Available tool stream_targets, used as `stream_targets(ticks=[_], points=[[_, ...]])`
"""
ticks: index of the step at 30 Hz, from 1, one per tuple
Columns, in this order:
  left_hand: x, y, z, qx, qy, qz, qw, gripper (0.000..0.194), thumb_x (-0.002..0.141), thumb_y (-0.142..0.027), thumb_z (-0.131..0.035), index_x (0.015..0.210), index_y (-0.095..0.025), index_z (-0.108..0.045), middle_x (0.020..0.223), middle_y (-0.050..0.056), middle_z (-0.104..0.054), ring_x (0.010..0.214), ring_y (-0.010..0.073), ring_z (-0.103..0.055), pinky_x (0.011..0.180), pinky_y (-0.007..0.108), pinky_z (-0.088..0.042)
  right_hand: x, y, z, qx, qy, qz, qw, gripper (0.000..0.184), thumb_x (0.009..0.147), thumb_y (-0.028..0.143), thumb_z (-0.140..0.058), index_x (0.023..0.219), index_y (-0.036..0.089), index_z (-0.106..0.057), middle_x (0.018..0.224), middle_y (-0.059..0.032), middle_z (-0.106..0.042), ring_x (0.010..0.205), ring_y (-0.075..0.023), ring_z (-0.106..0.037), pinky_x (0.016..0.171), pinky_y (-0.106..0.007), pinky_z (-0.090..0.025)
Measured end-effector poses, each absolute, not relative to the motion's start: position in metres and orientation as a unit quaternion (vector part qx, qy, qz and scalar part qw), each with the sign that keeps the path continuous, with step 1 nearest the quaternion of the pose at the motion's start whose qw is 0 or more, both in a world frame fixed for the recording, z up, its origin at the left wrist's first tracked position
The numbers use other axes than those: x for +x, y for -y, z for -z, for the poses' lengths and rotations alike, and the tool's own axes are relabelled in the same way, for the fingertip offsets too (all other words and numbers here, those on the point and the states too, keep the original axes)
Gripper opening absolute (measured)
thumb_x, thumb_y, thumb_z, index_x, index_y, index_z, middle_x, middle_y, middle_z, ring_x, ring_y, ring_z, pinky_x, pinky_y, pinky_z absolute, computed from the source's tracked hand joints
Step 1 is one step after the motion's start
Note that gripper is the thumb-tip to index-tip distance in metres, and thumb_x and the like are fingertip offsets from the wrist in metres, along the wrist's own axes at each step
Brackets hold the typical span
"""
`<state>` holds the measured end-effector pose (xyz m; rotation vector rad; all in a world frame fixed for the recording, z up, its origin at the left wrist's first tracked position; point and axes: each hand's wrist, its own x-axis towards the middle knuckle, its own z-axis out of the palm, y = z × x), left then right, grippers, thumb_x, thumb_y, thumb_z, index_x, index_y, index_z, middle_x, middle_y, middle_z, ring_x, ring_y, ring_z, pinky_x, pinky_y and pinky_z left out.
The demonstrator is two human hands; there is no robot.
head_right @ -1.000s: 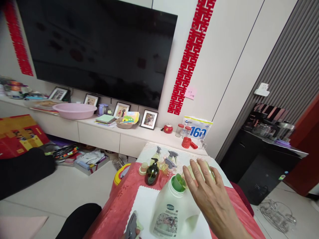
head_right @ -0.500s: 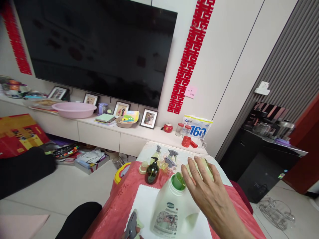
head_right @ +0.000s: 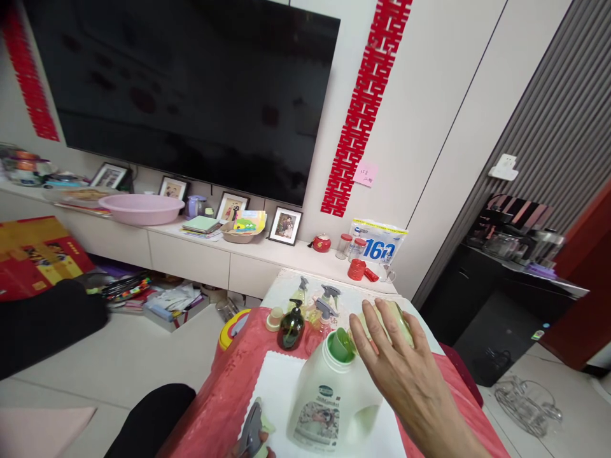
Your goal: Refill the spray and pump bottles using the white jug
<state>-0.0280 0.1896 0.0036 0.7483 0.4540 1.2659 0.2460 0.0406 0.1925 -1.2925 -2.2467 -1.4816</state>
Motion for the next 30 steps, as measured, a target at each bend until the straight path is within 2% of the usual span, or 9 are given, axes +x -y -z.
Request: stream_targets(ticks=[5, 8, 10, 13, 15, 19, 23, 27, 30], points=[[-0.021, -0.143, 0.016, 0.259, -0.216, -0.529, 0.778, 0.031, 0.080, -0.056, -0.074, 0.106, -0.040, -0.071, 0.097, 0.001, -0.074, 0.107, 0.0428, -0.072, 0.068, 0.048, -0.062, 0.257, -0.032, -0.189, -0.499, 0.722, 0.463, 0.124, 0.052, 0.090, 0.008, -0.039, 0.139, 0.021, -0.044, 0.146, -0.0115, -0.049, 0.134, -0.0384, -0.046, 0.098, -0.059, -0.043], [-0.017, -0.090, 0.053, 0.211, -0.237, -0.478, 0.819, 0.047, 0.067, -0.055, -0.086, 0.110, -0.047, -0.069, 0.094, 0.002, -0.076, 0.094, 0.0395, -0.076, 0.062, 0.047, -0.062, 0.273, -0.017, -0.184, -0.536, 0.698, 0.449, 0.157, 0.043, 0.097, 0.019, -0.039, 0.140, 0.020, -0.047, 0.141, -0.0113, -0.053, 0.131, -0.0408, -0.047, 0.096, -0.058, -0.044], [-0.015, -0.059, 0.071, 0.195, -0.253, -0.462, 0.828, 0.052, 0.058, -0.041, -0.095, 0.105, -0.037, -0.073, 0.089, 0.004, -0.076, 0.084, 0.0340, -0.077, 0.066, 0.044, -0.063, 0.284, 0.000, -0.176, -0.540, 0.711, 0.414, 0.177, 0.044, 0.103, 0.036, -0.042, 0.142, 0.017, -0.048, 0.137, -0.0122, -0.055, 0.122, -0.0373, -0.053, 0.091, -0.051, -0.049], [-0.014, -0.034, 0.067, 0.129, -0.285, -0.477, 0.821, 0.046, 0.062, -0.027, -0.096, 0.101, -0.022, -0.072, 0.093, 0.006, -0.077, 0.083, 0.0186, -0.076, 0.080, 0.029, -0.062, 0.292, 0.032, -0.153, -0.561, 0.734, 0.320, 0.210, 0.066, 0.102, 0.061, -0.045, 0.149, 0.015, -0.045, 0.132, -0.0111, -0.059, 0.107, -0.0279, -0.062, 0.077, -0.039, -0.055], [-0.015, -0.031, 0.047, 0.107, -0.290, -0.487, 0.817, 0.048, 0.063, -0.025, -0.096, 0.104, -0.019, -0.070, 0.095, 0.006, -0.077, 0.081, 0.0159, -0.075, 0.077, 0.026, -0.061, 0.289, 0.053, -0.131, -0.582, 0.744, 0.251, 0.212, 0.071, 0.100, 0.067, -0.048, 0.150, 0.016, -0.044, 0.131, -0.0095, -0.060, 0.106, -0.0252, -0.063, 0.073, -0.035, -0.056], [-0.022, -0.042, 0.006, 0.127, -0.258, -0.531, 0.797, 0.036, 0.074, -0.025, -0.090, 0.102, -0.017, -0.068, 0.097, 0.005, -0.076, 0.084, 0.0140, -0.074, 0.082, 0.027, -0.061, 0.271, 0.082, -0.077, -0.616, 0.751, 0.141, 0.191, 0.060, 0.101, 0.062, -0.048, 0.143, 0.019, -0.048, 0.131, -0.0087, -0.058, 0.110, -0.0257, -0.061, 0.079, -0.037, -0.056], [-0.028, -0.046, -0.011, 0.151, -0.269, -0.543, 0.781, 0.028, 0.078, -0.023, -0.086, 0.099, -0.016, -0.068, 0.100, 0.004, -0.076, 0.085, 0.0127, -0.073, 0.083, 0.027, -0.061, 0.247, 0.093, -0.030, -0.648, 0.734, 0.103, 0.176, 0.053, 0.101, 0.047, -0.045, 0.144, 0.015, -0.043, 0.132, -0.0140, -0.054, 0.115, -0.0320, -0.055, 0.090, -0.049, -0.053], [-0.030, -0.042, -0.016, 0.161, -0.274, -0.547, 0.775, 0.030, 0.078, -0.022, -0.086, 0.101, -0.017, -0.068, 0.100, 0.004, -0.076, 0.087, 0.0135, -0.072, 0.083, 0.028, -0.061, 0.226, 0.091, -0.012, -0.673, 0.717, 0.085, 0.161, 0.054, 0.096, 0.033, -0.049, 0.147, 0.016, -0.040, 0.136, -0.0155, -0.051, 0.119, -0.0343, -0.051, 0.093, -0.053, -0.051], [-0.031, -0.042, -0.017, 0.175, -0.270, -0.547, 0.773, 0.028, 0.078, -0.023, -0.086, 0.099, -0.017, -0.069, 0.101, 0.004, -0.075, 0.085, 0.0128, -0.072, 0.084, 0.028, -0.061, 0.216, 0.086, -0.009, -0.686, 0.707, 0.070, 0.156, 0.057, 0.093, 0.029, -0.051, 0.148, 0.017, -0.038, 0.137, -0.0156, -0.050, 0.121, -0.0352, -0.049, 0.091, -0.054, -0.051]])
